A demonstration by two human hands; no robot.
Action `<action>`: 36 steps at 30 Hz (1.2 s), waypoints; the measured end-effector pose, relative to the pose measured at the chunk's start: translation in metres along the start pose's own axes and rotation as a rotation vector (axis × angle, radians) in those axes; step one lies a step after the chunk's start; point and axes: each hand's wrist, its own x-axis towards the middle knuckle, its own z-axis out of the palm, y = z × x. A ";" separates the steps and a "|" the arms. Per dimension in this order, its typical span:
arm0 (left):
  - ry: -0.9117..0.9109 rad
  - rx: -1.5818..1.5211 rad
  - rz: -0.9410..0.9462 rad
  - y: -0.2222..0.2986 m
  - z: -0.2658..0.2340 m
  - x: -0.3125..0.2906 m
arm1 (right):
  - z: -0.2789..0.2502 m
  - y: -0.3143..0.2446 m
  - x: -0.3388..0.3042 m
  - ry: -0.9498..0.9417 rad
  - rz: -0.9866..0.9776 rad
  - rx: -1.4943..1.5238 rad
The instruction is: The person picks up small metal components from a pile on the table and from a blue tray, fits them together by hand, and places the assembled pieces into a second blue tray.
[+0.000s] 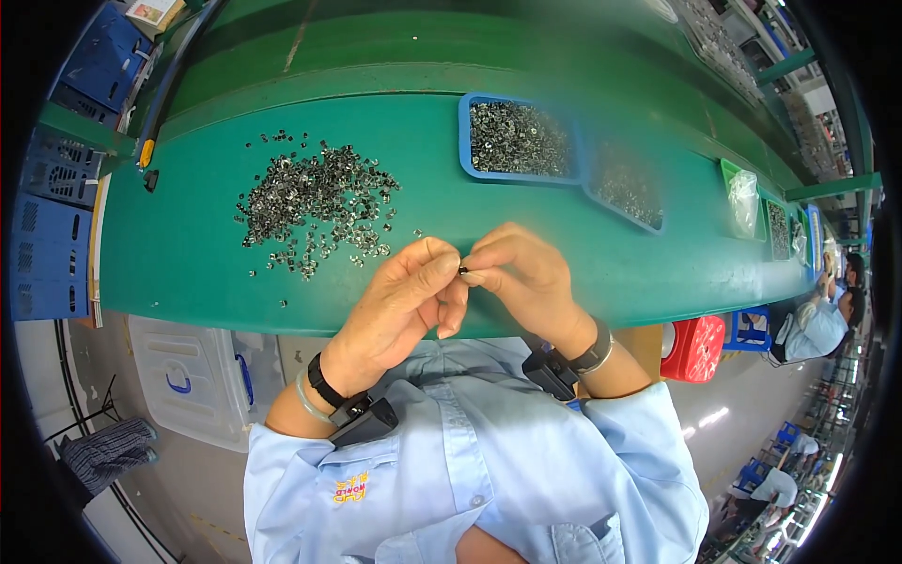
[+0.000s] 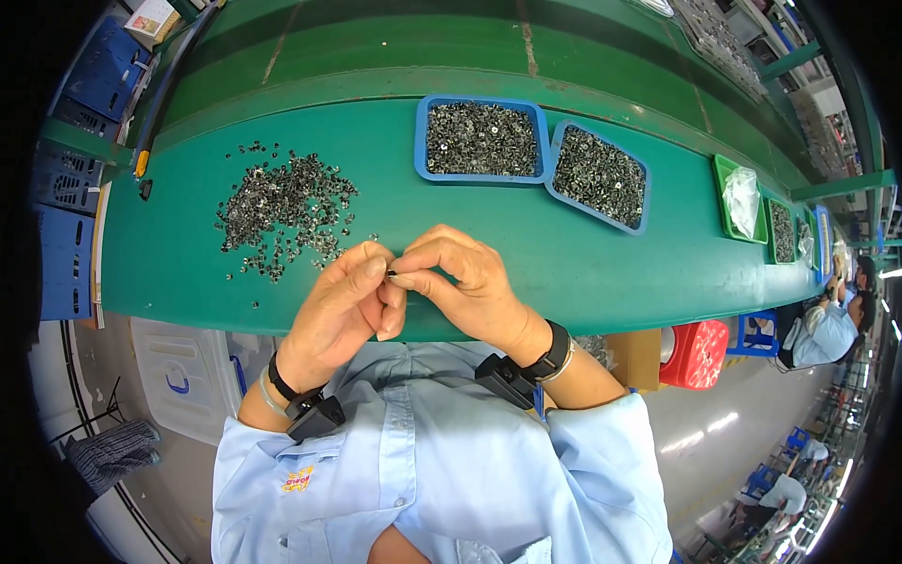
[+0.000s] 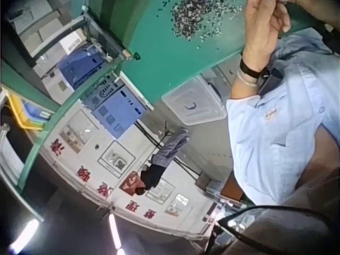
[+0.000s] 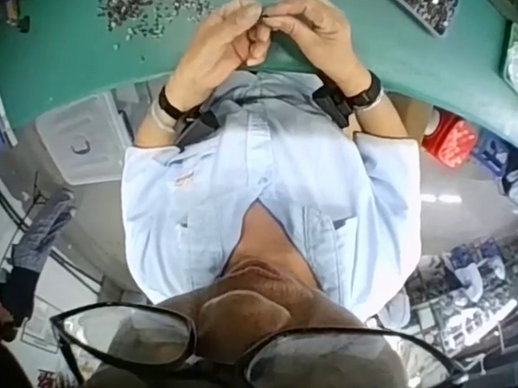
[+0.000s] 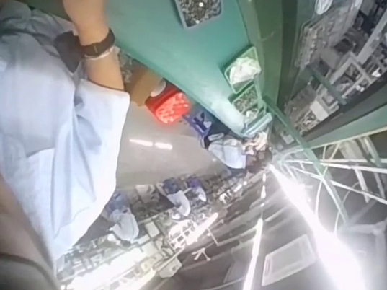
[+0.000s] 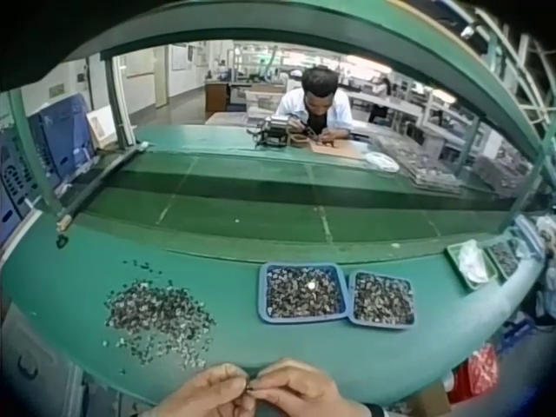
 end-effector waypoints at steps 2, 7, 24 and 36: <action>0.032 0.015 0.000 -0.001 0.001 0.001 | 0.000 0.001 -0.001 0.006 0.004 -0.002; 0.094 0.062 0.079 -0.006 0.003 0.002 | 0.005 0.003 -0.003 0.045 0.058 -0.012; 0.225 0.000 0.034 -0.003 -0.040 -0.025 | -0.019 0.038 0.067 -0.024 -0.003 -0.631; 0.274 -0.095 0.078 0.006 -0.052 -0.031 | 0.038 0.041 0.069 -0.311 -0.065 -0.548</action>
